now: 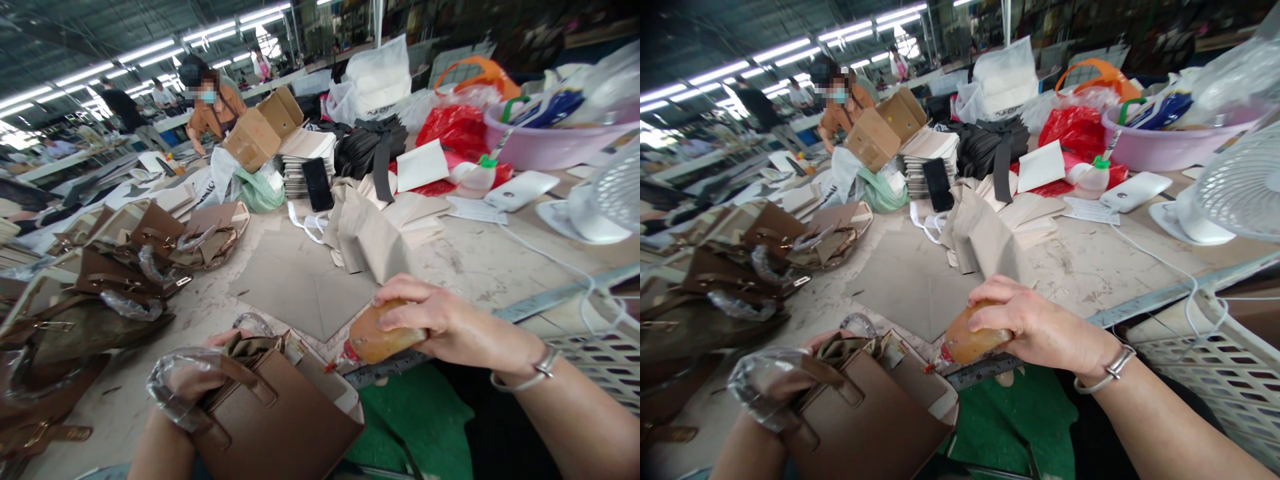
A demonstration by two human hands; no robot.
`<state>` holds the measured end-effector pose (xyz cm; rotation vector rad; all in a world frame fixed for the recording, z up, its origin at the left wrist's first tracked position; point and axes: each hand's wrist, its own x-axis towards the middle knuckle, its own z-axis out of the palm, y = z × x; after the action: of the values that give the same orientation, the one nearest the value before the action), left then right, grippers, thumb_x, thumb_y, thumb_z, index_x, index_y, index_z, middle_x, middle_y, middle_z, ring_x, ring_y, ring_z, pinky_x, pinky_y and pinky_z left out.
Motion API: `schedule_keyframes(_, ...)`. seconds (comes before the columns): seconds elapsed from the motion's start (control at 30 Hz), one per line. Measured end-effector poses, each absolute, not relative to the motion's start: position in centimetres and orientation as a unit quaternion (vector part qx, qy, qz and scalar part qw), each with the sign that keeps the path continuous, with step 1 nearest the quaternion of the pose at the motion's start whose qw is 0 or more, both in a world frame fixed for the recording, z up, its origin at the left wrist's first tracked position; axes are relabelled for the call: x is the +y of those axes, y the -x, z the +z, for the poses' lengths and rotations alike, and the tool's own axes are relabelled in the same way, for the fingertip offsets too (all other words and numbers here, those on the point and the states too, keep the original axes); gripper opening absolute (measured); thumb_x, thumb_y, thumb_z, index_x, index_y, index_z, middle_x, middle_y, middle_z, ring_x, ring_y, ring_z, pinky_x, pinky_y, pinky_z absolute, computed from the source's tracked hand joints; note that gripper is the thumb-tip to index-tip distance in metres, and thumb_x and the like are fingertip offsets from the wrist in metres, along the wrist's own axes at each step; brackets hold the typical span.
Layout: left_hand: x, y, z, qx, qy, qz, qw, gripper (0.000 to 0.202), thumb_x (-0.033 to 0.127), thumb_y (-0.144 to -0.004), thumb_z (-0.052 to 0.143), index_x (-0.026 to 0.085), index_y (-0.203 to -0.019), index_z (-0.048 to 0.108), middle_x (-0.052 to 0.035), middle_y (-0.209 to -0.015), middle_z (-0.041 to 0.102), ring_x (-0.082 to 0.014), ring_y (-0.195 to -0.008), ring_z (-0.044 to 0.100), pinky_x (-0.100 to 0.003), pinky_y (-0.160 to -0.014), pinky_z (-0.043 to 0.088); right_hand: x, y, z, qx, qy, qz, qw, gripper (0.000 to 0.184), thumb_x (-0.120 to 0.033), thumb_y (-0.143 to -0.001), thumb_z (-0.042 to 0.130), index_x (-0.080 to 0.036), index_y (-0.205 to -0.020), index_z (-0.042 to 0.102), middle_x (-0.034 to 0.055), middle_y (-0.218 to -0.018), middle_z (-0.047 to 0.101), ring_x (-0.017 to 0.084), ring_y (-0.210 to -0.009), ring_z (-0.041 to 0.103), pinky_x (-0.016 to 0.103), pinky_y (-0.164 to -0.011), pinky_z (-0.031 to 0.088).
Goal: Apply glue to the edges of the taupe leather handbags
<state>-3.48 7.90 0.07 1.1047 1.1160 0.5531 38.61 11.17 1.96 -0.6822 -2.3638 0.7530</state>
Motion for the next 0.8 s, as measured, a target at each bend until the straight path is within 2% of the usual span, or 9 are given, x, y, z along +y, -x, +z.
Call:
schedule_keyframes(0.1,7.9,3.9,-0.3,0.485,-0.481,0.252,0.686,0.056,0.04,-0.055,0.086,0.023,-0.104,0.064,-0.0071,-0.1,0.069,-0.0278,-0.087,0.066,-0.035,-0.078,0.056,11.0,-38.7,2.0,-0.883,0.25,0.284,0.278,0.046,0.009,-0.071,0.053,-0.021,-0.103,0.065,0.0073,-0.119,0.054,0.021,-0.111,0.052,0.032,-0.091,0.046)
schedule_keyframes(0.2,7.9,4.1,-0.4,0.488,-0.487,0.247,0.681,0.059,0.041,-0.056,0.086,0.024,-0.107,0.062,-0.0069,-0.102,0.069,-0.0285,-0.089,0.066,-0.038,-0.083,0.055,11.0,-38.3,1.6,-0.877,0.242,0.267,0.317,0.051,0.009,-0.071,0.052,-0.023,-0.109,0.064,0.0076,-0.121,0.054,0.022,-0.113,0.051,0.034,-0.094,0.045)
schedule_keyframes(0.37,7.9,3.9,-0.4,0.495,-0.49,0.212,0.686,0.052,0.046,-0.062,0.082,0.025,-0.105,0.062,-0.0096,-0.103,0.069,-0.0323,-0.091,0.067,-0.043,-0.081,0.057,11.6,-37.3,0.7,-0.87,0.237,0.25,0.352,0.052,0.009,-0.071,0.052,-0.021,-0.112,0.063,0.0094,-0.125,0.052,0.024,-0.118,0.048,0.037,-0.099,0.042)
schedule_keyframes(0.5,7.9,4.0,-0.3,0.499,-0.505,0.218,0.67,0.056,0.048,-0.058,0.084,0.028,-0.106,0.063,-0.0071,-0.103,0.069,-0.0308,-0.091,0.067,-0.04,-0.082,0.057,11.7,-37.6,0.7,-0.874,0.237,0.281,0.318,0.043,0.006,-0.075,0.057,-0.021,-0.107,0.064,0.0087,-0.12,0.054,0.022,-0.113,0.051,0.035,-0.096,0.044)
schedule_keyframes(0.63,8.0,3.9,0.1,0.506,-0.513,0.226,0.655,0.056,0.048,-0.059,0.084,0.026,-0.106,0.062,-0.008,-0.102,0.069,-0.031,-0.091,0.066,-0.04,-0.081,0.057,11.5,-38.6,0.9,-0.877,0.241,0.321,0.265,0.033,0.0,-0.078,0.066,-0.022,-0.103,0.066,0.0079,-0.12,0.056,0.021,-0.109,0.054,0.031,-0.091,0.047)
schedule_keyframes(0.8,8.1,3.7,0.1,0.483,-0.527,0.204,0.669,0.051,0.046,-0.063,0.083,0.025,-0.106,0.064,-0.0092,-0.102,0.069,-0.0307,-0.09,0.067,-0.039,-0.078,0.058,11.5,-38.2,0.7,-0.868,0.247,0.301,0.307,0.041,0.004,-0.076,0.061,-0.021,-0.107,0.065,0.0083,-0.121,0.055,0.022,-0.113,0.052,0.032,-0.093,0.045)
